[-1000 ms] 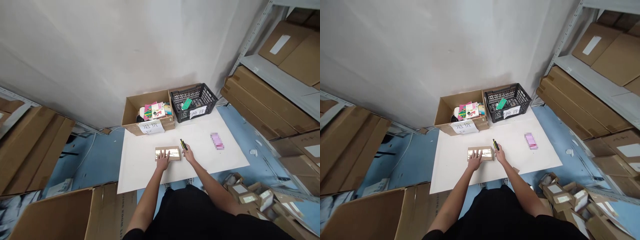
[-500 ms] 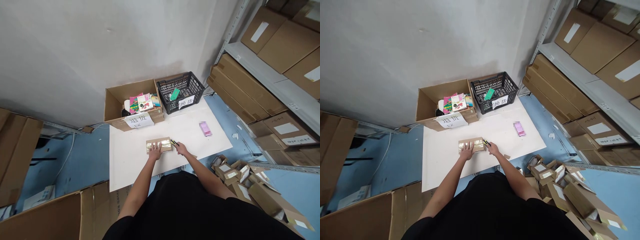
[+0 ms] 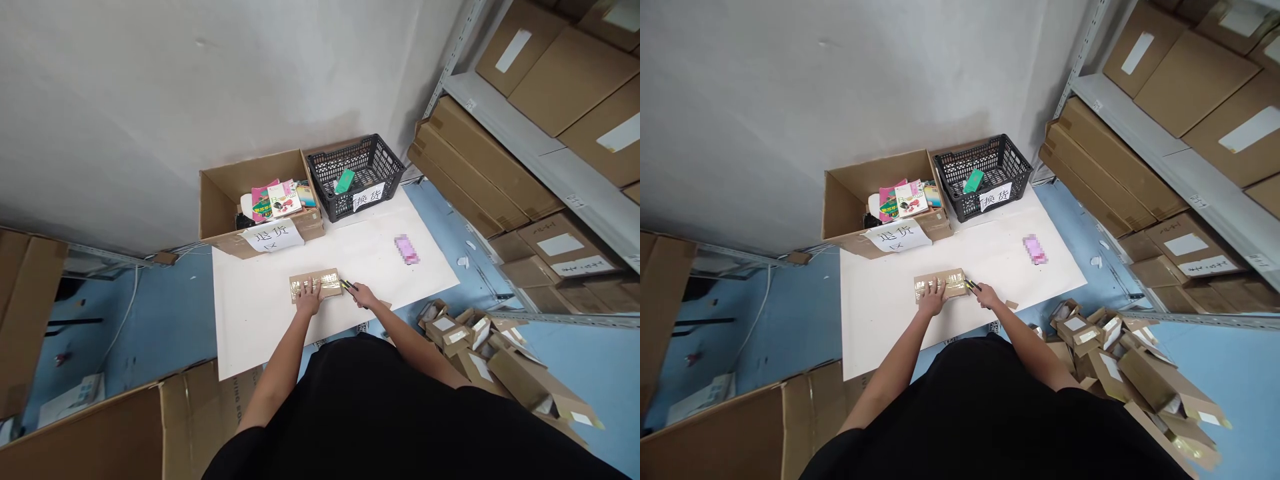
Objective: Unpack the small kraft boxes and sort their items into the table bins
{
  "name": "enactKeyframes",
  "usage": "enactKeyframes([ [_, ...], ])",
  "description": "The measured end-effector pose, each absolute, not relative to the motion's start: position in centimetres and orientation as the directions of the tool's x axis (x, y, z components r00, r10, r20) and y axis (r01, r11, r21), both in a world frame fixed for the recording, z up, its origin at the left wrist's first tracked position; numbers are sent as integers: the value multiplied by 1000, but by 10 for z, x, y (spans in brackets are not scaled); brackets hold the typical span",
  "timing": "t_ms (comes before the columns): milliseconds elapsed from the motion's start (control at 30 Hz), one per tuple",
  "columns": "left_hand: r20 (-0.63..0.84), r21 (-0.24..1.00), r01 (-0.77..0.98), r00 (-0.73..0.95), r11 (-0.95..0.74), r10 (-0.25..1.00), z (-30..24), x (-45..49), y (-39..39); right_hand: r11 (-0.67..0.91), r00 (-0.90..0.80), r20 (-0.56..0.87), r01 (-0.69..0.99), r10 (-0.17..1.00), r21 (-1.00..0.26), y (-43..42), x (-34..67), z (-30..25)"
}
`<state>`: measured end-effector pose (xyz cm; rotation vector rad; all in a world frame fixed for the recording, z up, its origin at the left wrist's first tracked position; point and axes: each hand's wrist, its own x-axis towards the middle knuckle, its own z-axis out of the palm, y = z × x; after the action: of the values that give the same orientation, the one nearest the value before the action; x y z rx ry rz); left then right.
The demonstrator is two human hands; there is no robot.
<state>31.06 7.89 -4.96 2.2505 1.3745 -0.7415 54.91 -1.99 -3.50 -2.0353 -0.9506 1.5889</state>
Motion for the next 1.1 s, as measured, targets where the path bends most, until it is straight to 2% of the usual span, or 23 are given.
enactKeyframes([
  [167, -580, 55, 897, 387, -439, 717, -39, 314, 78, -695, 83, -700, 247, 709, -675, -47, 553, -45],
  [267, -512, 76, 892, 418, -445, 750, -30, 312, 84, -682, 239, -645, 135, 726, -718, -53, 545, -52],
  [333, -469, 109, 886, 446, -451, 762, -24, 307, 91, -680, 301, -625, 126, 720, -722, -49, 533, -56],
  [433, -456, 117, 897, 431, -427, 779, -17, 298, 103, -675, 315, -602, 233, 733, -700, -31, 508, -58],
  [633, -515, -49, 949, 243, -311, 822, -11, 289, 92, -695, 385, -578, 412, 719, -590, 35, 487, -55],
  [700, -551, -44, 959, 211, -281, 807, -9, 289, 78, -689, 406, -558, 456, 724, -563, 66, 491, -49],
  [800, -616, 73, 940, 305, -333, 726, -6, 291, 60, -647, 423, -490, 535, 762, -543, 108, 500, -37],
  [900, -547, 107, 916, 379, -386, 747, -3, 299, 52, -625, 432, -451, 544, 781, -560, 122, 517, -27],
  [1000, -480, 114, 889, 440, -443, 759, -2, 315, 60, -658, 505, -430, 481, 748, -580, 97, 540, -26],
  [1100, -466, 167, 804, 575, -571, 673, -6, 332, 76, -686, 556, -417, 470, 719, -555, 45, 557, -36],
])
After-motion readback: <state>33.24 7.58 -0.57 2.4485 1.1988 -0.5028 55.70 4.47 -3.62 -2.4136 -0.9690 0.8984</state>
